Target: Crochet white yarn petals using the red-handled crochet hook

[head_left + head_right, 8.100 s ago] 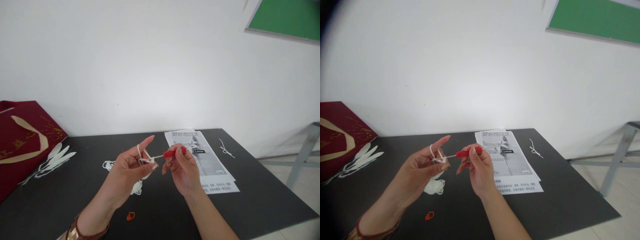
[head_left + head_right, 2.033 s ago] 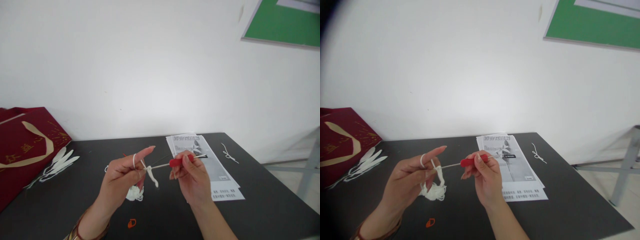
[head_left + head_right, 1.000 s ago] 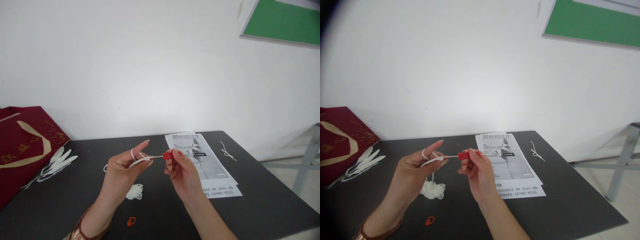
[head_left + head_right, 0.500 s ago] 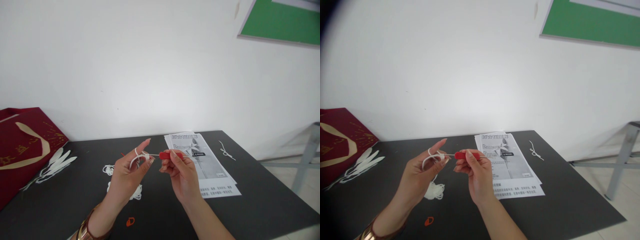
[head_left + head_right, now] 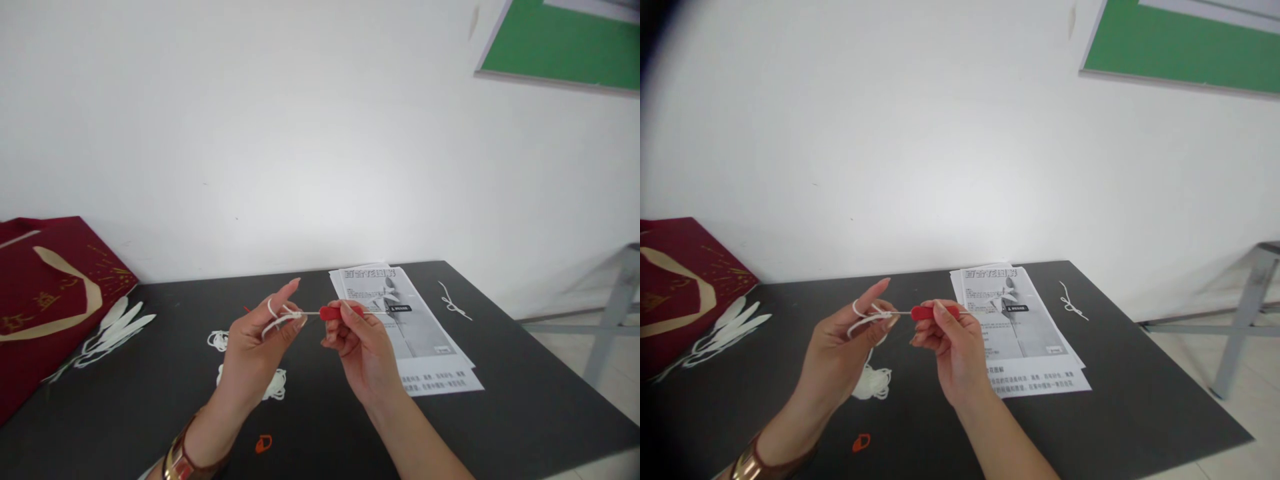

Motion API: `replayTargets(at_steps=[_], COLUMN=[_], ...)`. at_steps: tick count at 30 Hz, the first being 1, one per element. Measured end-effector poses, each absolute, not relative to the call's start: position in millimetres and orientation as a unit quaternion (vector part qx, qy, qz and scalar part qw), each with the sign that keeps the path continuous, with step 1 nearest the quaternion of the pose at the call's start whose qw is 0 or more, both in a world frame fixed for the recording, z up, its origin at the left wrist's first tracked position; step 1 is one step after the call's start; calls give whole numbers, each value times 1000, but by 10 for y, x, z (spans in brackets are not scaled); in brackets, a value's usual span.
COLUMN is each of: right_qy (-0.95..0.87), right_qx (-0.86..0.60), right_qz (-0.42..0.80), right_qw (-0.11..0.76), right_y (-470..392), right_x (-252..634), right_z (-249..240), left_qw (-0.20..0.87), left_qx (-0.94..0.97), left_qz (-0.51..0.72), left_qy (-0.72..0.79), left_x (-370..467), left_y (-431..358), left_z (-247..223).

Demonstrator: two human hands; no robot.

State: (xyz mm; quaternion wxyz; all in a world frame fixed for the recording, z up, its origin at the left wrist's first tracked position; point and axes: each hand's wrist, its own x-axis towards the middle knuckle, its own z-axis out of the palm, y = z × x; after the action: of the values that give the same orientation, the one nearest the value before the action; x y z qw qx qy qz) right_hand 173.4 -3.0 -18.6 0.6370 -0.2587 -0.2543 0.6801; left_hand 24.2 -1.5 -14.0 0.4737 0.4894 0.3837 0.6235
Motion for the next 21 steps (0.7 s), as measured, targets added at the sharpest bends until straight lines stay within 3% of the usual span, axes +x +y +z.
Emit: replayTargets(at_steps=[5,9,13,17,19,21], right_qy=[-264,-361,-569,-772,-784,-746], right_qx=[-279,-318,-353,-256,-227,-240], right_qz=[659,570,341,74,56,127], right_qw=[646,666,659,577,575,608], right_y=[-40,-94,-176,-218,-215,-199], right_x=[1708,1688,1694,1730,1741,1739], right_z=[-188,-184,-234,-324,-348,-347], left_qw=[474,431,463,545,582,618], left_qx=[397,401,362,283,259,252], left_qz=[685,692,688,692,685,665], left_qy=[386,417,426,381,354,334], left_x=[382,425,442,424,389,341], left_y=[-24,-23,-22,-37,-39,-31], left_z=[-254,-271,-229,-143,-93,-49])
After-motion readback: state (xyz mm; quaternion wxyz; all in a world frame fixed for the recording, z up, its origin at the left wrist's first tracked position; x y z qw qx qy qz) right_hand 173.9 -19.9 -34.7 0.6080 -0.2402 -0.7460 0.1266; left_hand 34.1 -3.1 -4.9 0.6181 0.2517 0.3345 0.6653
